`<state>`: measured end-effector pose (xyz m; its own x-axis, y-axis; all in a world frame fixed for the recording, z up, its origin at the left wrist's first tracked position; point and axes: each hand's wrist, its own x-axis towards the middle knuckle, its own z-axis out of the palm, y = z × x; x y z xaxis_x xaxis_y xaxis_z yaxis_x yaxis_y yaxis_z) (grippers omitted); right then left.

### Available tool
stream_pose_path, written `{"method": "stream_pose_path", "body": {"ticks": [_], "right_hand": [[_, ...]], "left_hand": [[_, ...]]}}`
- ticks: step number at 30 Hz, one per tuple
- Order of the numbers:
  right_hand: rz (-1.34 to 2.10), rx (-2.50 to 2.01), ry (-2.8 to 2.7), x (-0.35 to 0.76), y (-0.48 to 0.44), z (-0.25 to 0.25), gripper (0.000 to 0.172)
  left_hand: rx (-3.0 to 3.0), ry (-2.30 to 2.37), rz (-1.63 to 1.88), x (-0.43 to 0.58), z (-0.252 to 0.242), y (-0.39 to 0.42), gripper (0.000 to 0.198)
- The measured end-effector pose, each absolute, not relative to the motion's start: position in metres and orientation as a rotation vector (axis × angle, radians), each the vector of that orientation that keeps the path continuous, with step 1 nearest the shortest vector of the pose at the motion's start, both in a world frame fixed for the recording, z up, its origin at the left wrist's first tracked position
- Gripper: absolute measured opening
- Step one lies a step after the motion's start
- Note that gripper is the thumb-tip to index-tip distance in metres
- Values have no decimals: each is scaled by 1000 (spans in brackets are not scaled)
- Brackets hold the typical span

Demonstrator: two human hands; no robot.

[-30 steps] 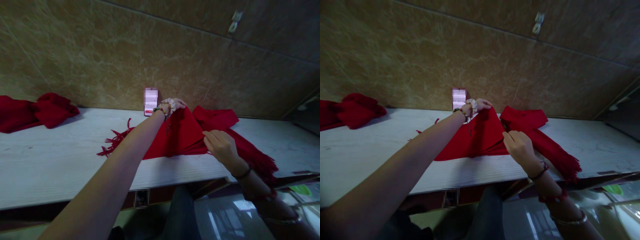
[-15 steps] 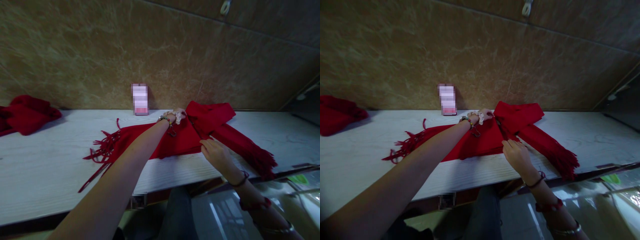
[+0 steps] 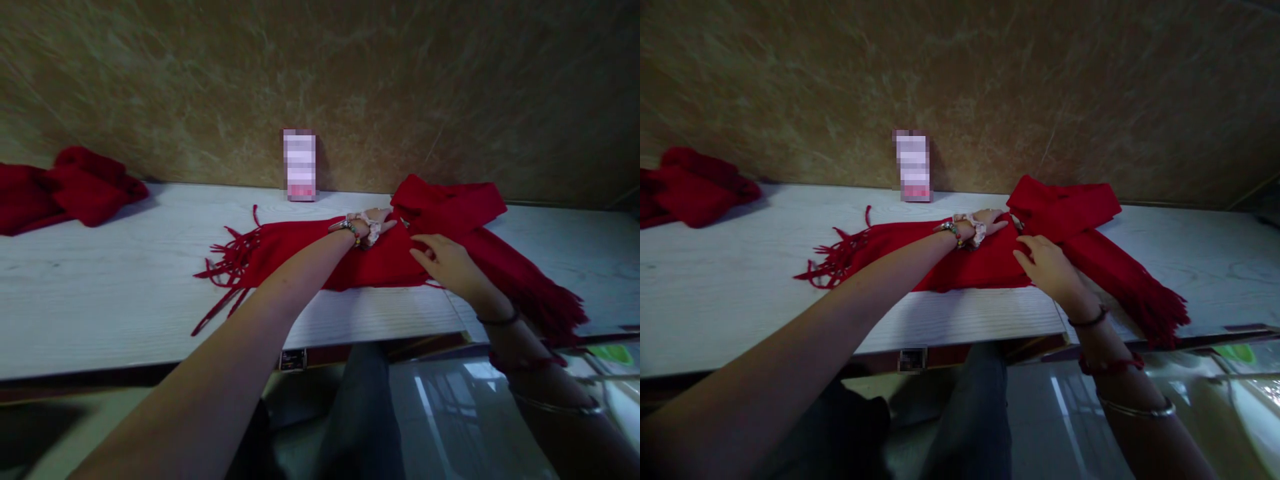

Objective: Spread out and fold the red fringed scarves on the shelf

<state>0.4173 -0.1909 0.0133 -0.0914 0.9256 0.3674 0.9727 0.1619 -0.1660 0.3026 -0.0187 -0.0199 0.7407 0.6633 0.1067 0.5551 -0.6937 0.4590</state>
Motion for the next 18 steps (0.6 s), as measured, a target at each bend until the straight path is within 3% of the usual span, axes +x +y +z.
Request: {"method": "stream_pose_path", "body": {"ticks": [11,18], "right_hand": [[-64,-1683,-2117,351,-164,-6,35],[-111,-1679,-2216,313,-142,1,39]], "left_hand": [[2755,1115,298,220,-17,-15,43],[2806,1289,573,159,0,-18,46]]}}
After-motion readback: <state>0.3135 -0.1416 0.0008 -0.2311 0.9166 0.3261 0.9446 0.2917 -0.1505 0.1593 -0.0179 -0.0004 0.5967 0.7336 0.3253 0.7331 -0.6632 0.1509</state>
